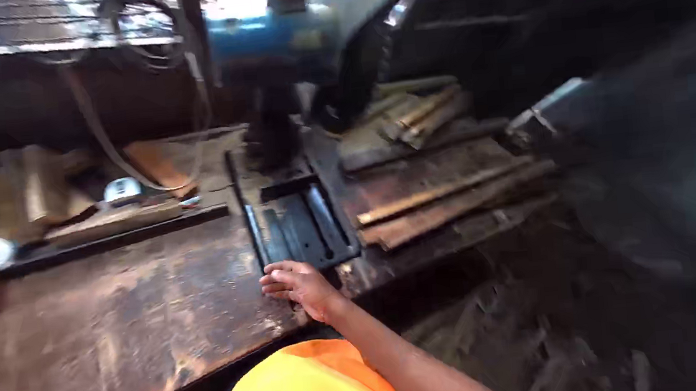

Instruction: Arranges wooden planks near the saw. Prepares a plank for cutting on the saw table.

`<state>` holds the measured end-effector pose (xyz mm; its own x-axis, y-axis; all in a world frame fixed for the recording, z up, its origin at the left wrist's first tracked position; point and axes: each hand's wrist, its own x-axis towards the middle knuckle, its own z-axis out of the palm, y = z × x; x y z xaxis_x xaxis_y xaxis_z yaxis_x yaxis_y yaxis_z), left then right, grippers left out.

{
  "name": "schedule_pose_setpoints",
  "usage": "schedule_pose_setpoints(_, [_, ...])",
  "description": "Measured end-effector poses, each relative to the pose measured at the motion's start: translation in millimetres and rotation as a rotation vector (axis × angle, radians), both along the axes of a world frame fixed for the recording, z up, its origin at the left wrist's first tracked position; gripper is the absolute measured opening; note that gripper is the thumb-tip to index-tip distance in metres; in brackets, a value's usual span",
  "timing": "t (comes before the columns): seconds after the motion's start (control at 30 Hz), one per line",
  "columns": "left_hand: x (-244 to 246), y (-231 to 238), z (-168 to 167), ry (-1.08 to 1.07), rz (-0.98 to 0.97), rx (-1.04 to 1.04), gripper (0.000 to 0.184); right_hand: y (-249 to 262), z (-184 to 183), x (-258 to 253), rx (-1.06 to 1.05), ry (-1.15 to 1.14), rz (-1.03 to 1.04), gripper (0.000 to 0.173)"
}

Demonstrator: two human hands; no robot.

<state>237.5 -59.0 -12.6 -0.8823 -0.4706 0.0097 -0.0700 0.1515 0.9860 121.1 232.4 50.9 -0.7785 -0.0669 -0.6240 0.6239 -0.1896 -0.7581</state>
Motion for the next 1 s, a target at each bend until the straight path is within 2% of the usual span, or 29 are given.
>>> schedule_pose_setpoints(0.03, [-16.8, 19.3, 4.7, 0.023, -0.179, -0.064, 0.018, 13.1, -3.1, 10.9, -0.004, -0.005, -0.044, 0.033])
schedule_pose_setpoints(0.17, [-92.0, 101.0, 4.2, -0.028, -0.816, -0.339, 0.038, 66.8, -21.8, 51.7, -0.034, 0.004, -0.136, 0.033])
schedule_pose_setpoints(0.27, [-135.3, 183.8, 1.4, -0.048, -1.139, -0.450, 0.035, 114.9, -32.4, 85.0, -0.022, 0.035, -0.201, 0.034])
schedule_pose_setpoints(0.33, [-157.1, 242.1, 3.4, -0.069, -1.262, -0.467, 0.035, 147.9, -34.8, 107.4, 0.023, 0.033, -0.281, 0.033])
schedule_pose_setpoints(0.43, [-182.6, 324.9, 0.7, -0.012, -1.247, -0.528, 0.042, 194.4, -32.6, 135.8, 0.083, -0.015, -0.471, 0.031])
schedule_pose_setpoints(0.53, [-201.1, 386.1, -3.4, -0.020, -1.258, -0.620, 0.055, 233.8, -22.5, 154.9, 0.121, -0.068, -0.638, 0.028])
schedule_pose_setpoints(0.57, [-205.0, 399.3, -8.2, -0.006, -1.281, -0.640, 0.053, 245.4, -18.7, 159.1, 0.129, -0.071, -0.662, 0.028])
schedule_pose_setpoints(0.63, [-213.9, 411.6, -20.9, 0.048, -1.316, -0.656, 0.039, 263.4, -13.3, 161.4, 0.132, -0.053, -0.682, 0.028])
schedule_pose_setpoints(0.7, [-219.3, 411.7, -21.6, -0.018, -1.302, -0.583, 0.030, 276.6, -9.1, 157.0, 0.128, -0.027, -0.705, 0.028])
schedule_pose_setpoints(0.8, [-216.0, 394.4, -9.3, -0.302, -1.132, -0.278, 0.032, 286.4, -3.4, 143.8, 0.126, 0.013, -0.722, 0.027])
schedule_pose_setpoints(0.9, [-203.9, 351.5, 8.7, -0.451, -0.957, -0.062, 0.030, 285.4, -2.3, 127.4, 0.131, 0.076, -0.694, 0.027])
schedule_pose_setpoints(1.0, [-191.2, 293.9, 23.0, -0.492, -0.836, -0.008, 0.029, 277.9, 1.8, 104.9, 0.231, 0.223, -0.606, 0.028])
